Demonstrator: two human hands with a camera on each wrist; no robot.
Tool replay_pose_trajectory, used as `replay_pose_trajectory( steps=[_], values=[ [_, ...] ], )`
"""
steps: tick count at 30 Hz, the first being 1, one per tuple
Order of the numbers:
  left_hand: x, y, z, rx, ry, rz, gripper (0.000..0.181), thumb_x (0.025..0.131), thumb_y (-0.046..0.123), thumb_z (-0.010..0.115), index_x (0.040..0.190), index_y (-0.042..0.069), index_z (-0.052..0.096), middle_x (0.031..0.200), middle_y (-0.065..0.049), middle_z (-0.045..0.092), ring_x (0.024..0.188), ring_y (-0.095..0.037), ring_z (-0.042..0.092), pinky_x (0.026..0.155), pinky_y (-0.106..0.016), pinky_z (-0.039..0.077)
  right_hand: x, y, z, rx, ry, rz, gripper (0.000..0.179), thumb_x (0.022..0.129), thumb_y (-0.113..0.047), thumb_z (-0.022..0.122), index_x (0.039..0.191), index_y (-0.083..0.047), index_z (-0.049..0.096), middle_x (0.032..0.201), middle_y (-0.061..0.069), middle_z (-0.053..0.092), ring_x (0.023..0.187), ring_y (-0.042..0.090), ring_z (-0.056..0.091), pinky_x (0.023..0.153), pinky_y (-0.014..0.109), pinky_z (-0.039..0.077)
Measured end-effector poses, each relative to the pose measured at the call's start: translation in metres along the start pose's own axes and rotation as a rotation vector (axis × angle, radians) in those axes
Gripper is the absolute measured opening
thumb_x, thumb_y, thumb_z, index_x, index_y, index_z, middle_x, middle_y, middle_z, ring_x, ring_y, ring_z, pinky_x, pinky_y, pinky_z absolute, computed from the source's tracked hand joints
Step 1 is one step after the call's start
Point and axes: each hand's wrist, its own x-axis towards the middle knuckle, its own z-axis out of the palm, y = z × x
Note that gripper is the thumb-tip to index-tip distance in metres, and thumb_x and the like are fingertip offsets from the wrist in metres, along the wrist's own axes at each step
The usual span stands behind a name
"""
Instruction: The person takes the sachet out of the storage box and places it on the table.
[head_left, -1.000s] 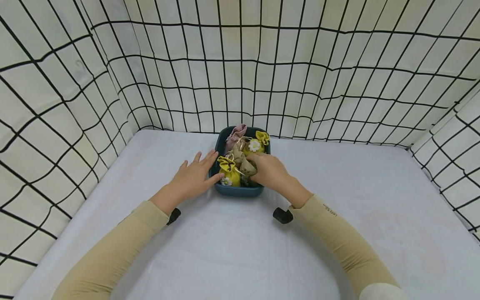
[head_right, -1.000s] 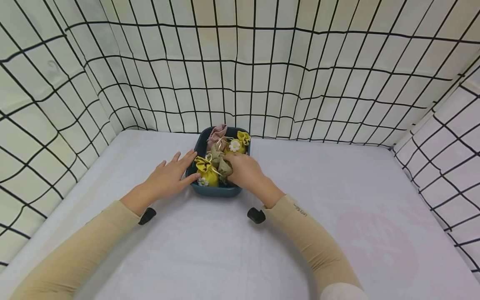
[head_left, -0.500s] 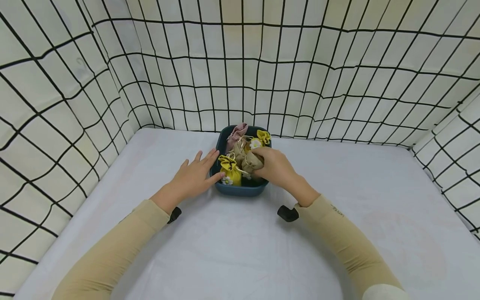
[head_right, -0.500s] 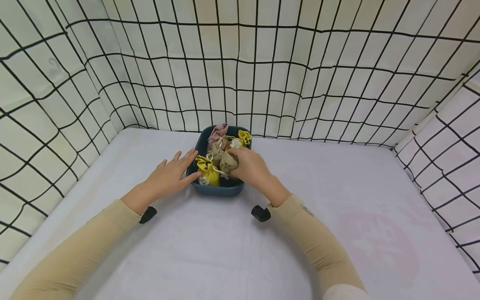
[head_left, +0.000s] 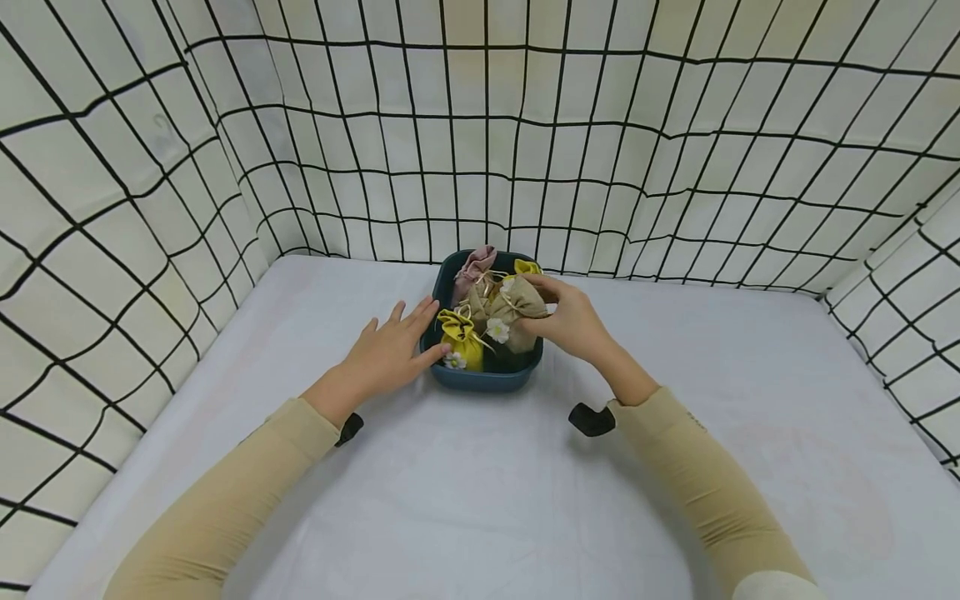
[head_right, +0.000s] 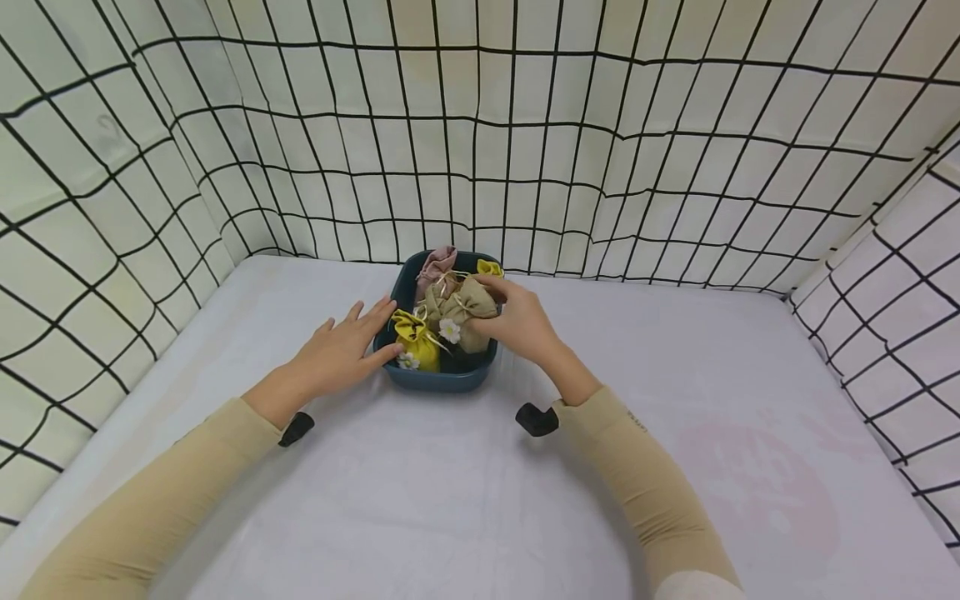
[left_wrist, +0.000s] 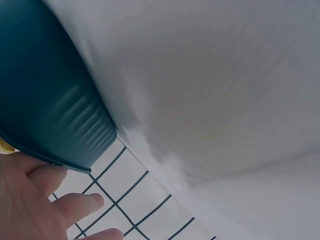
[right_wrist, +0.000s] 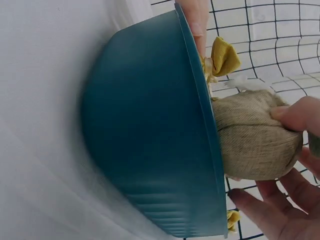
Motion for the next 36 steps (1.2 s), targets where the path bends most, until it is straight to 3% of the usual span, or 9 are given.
replay_pose_trajectory(
  steps=[10, 26, 36],
  values=[
    [0.000, 0.000, -0.001, 0.003, 0.001, 0.000, 0.082, 0.106, 0.059, 0.044, 0.166, 0.012, 0.014, 0.171, -0.007, 0.012, 0.153, -0.046, 0.012, 0.114, -0.074, 0.016, -0.002, 0.010, -0.010, 0.242, -0.004, 0.087, 0.062, 0.088, -0.007, 0.077, 0.146, -0.002, 0.055, 0.140, 0.017, 0.060, 0.139, 0.033, 0.048, 0.109, 0.051, 0.044],
    [0.000, 0.000, -0.002, 0.002, -0.005, -0.003, 0.081, 0.106, 0.059, 0.043, 0.166, 0.013, 0.014, 0.171, -0.006, 0.012, 0.153, -0.046, 0.011, 0.114, -0.074, 0.016, -0.005, 0.010, -0.025, 0.337, 0.001, 0.151, 0.060, 0.091, -0.003, 0.074, 0.147, 0.002, 0.053, 0.135, 0.019, 0.061, 0.118, 0.025, 0.058, 0.090, 0.028, 0.051],
    [0.001, -0.001, 0.000, 0.001, -0.003, 0.000, 0.082, 0.105, 0.060, 0.043, 0.166, 0.012, 0.016, 0.171, -0.006, 0.013, 0.153, -0.047, 0.012, 0.114, -0.074, 0.015, -0.009, 0.014, -0.033, 0.355, 0.009, 0.163, 0.057, 0.094, -0.004, 0.072, 0.147, 0.004, 0.053, 0.143, 0.021, 0.057, 0.135, 0.030, 0.051, 0.110, 0.046, 0.042]
  ],
)
